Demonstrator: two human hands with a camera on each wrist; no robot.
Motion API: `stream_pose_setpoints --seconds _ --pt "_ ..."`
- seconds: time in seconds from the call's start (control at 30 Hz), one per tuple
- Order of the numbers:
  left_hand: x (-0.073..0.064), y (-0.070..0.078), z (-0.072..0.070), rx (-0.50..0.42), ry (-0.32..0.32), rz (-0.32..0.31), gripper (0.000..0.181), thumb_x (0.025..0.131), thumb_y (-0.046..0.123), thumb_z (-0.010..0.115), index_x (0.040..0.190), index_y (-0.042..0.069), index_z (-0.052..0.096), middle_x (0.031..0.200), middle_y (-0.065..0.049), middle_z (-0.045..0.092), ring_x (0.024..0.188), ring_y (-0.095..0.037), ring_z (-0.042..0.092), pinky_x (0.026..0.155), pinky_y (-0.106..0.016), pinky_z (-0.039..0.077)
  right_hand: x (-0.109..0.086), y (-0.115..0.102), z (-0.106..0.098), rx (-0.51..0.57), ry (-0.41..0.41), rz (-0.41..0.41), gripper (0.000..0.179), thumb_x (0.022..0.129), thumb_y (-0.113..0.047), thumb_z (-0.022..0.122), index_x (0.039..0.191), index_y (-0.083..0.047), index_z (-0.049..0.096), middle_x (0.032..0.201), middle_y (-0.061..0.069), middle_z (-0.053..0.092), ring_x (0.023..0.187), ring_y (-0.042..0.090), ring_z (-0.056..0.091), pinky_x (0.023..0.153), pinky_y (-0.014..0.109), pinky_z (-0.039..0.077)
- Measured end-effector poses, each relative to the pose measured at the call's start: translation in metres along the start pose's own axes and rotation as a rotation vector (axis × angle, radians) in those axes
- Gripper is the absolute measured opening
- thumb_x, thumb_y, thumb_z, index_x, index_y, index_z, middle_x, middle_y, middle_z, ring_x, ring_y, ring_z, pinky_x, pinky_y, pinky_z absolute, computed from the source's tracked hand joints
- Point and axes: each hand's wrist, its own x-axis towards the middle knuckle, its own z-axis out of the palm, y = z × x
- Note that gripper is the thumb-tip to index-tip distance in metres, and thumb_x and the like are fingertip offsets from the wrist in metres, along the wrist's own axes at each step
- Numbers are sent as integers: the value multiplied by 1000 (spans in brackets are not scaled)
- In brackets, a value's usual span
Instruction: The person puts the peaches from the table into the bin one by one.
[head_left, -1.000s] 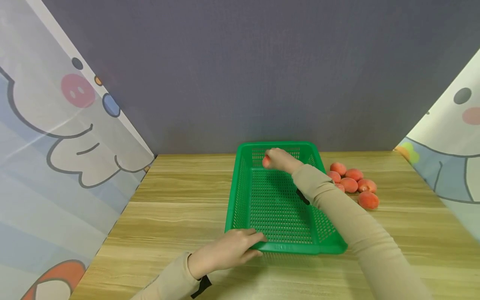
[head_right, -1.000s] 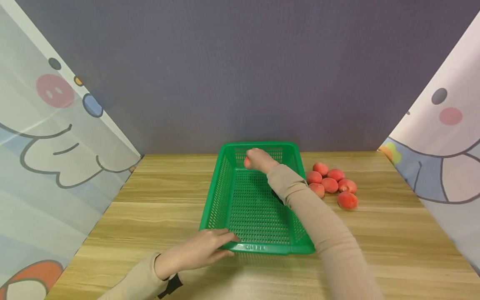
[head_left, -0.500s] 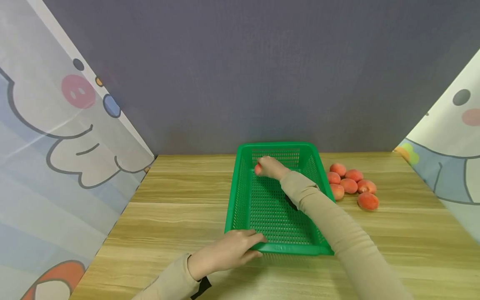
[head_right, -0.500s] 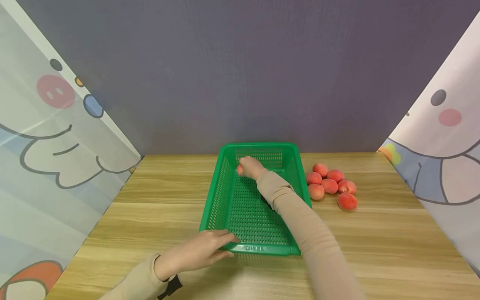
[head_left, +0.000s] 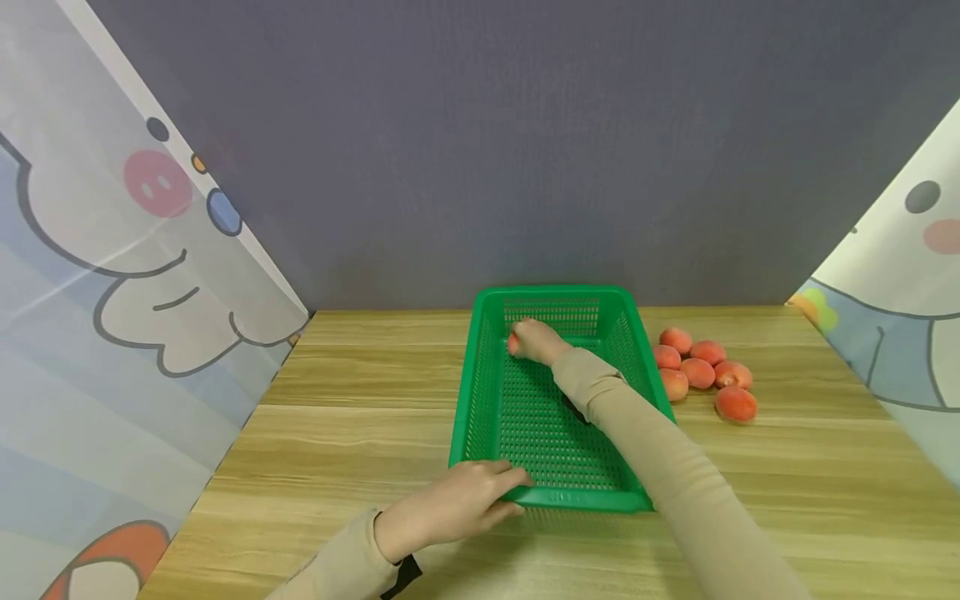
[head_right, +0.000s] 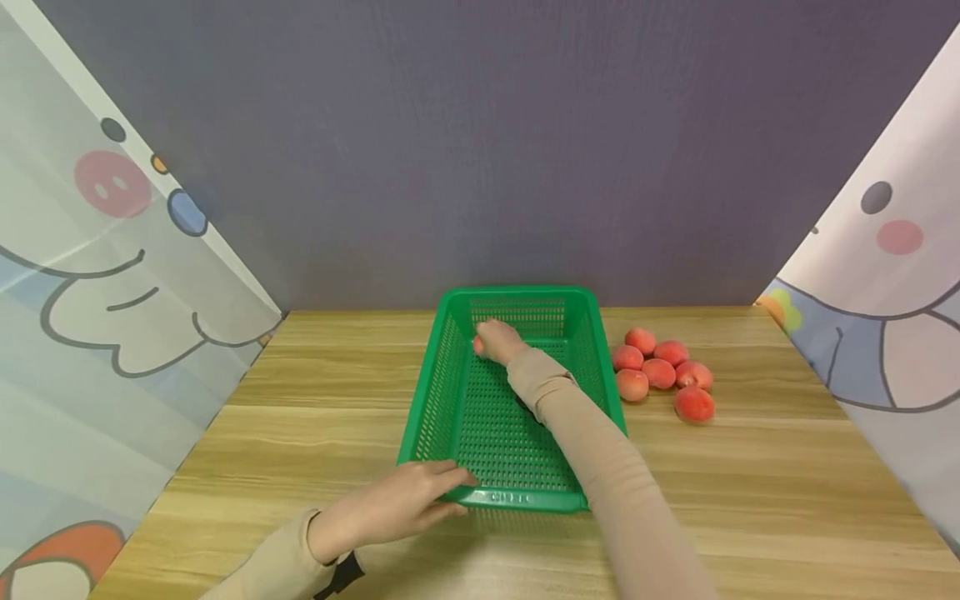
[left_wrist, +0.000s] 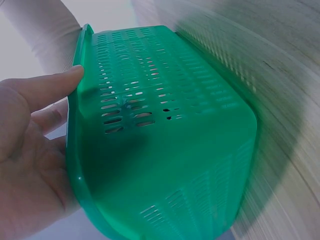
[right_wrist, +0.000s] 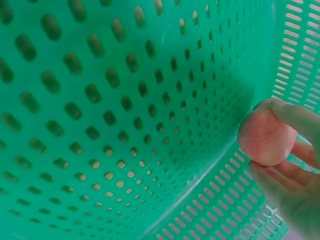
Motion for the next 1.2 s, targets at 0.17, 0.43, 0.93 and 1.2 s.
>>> stream_pose_setpoints --seconds 0.17,0.43,0.93,1.2 --pt "0 -1 1 3 6 3 22 83 20 62 102 10 57 89 1 61 74 -1 56 63 -8 42 3 0 4 2 -12 5 20 82 -4 56 99 6 61 106 22 58 92 35 56 80 40 46" --pt "0 -1 2 6 11 11 23 83 20 63 102 10 57 90 1 61 76 -3 57 65 -9 43 6 -1 7 -22 -21 14 24 80 -2 56 103 6 59 110 24 56 99 39 53 82 42 46" --pt "-1 -1 2 4 20 19 23 82 19 63 102 9 57 90 0 61 76 -3 57 64 -8 43 13 -4 12 -64 -1 21 19 75 2 59 94 3 61 90 19 60 81 30 58 69 37 47" --pt "-1 -2 2 2 12 12 22 84 22 61 102 10 57 90 1 61 76 -2 57 64 -9 43 13 -7 13 -83 -27 53 37 79 -4 61 114 6 54 115 24 53 101 37 53 80 41 46"
